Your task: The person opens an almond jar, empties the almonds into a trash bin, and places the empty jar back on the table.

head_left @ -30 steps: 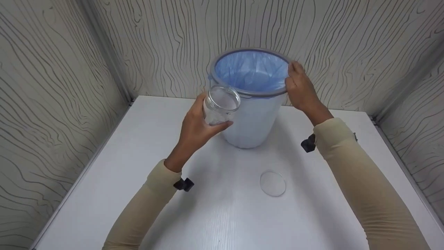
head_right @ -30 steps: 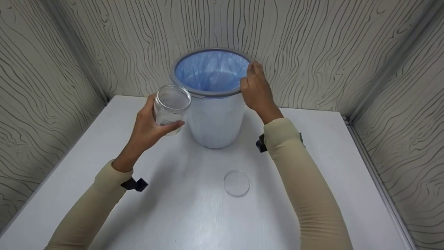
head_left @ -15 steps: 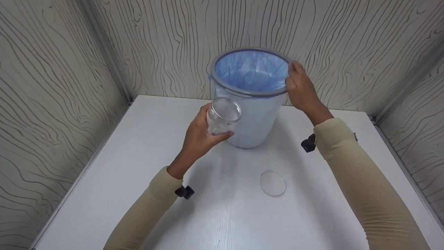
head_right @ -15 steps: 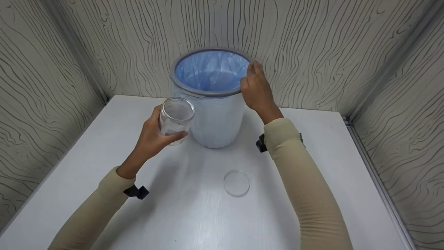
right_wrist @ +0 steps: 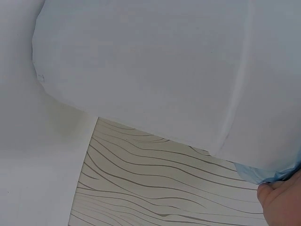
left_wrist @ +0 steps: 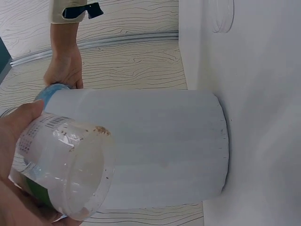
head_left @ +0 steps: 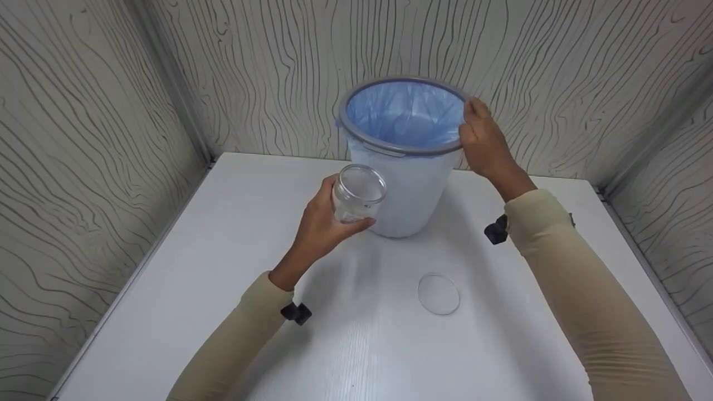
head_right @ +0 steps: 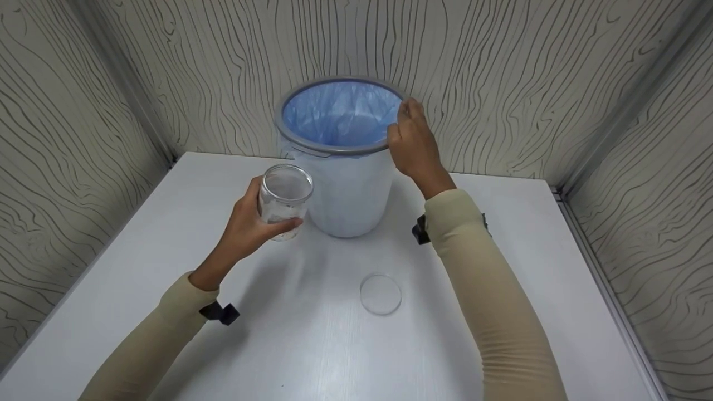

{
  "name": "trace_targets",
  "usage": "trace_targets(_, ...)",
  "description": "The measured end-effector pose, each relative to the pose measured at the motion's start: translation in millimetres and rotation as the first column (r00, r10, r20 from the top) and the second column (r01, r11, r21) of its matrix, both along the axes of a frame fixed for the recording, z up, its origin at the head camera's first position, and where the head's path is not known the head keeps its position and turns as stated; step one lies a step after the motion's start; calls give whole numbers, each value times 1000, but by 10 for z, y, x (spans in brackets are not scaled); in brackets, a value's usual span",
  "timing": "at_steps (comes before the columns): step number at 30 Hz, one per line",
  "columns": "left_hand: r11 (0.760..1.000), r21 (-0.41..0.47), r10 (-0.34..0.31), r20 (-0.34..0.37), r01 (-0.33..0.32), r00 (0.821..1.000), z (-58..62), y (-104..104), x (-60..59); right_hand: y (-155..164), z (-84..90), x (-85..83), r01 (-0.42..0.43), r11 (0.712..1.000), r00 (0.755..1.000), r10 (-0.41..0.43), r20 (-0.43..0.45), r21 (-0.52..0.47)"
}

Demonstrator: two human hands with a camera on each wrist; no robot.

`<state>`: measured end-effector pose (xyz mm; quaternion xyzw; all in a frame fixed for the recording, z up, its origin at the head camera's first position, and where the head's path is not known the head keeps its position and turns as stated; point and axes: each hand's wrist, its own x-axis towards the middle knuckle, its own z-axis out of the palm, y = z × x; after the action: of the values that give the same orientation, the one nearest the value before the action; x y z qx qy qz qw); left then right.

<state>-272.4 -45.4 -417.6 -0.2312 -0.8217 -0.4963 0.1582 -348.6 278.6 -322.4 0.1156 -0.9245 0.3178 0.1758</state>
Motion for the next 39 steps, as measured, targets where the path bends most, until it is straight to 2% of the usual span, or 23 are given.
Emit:
trace_targets(10, 999, 22, -39, 57, 38, 998, -122, -4, -3, 2, 3, 6, 3, 1000, 1000, -3, 5, -27)
trace_targets(18, 994, 49, -98, 96, 94, 990, -248, 24, 3, 6, 13, 4, -2, 1000, 1000, 2, 0, -14)
trace_targets(31, 994, 24, -108, 157, 106, 982, -461, 88, 9, 10, 0, -15, -4, 1000, 1000, 4, -2, 1)
trace_targets(39, 993, 45, -120, 200, 113, 972, -592, 103, 24, 9, 1, 2, 1, 1000, 1000, -1, 6, 11)
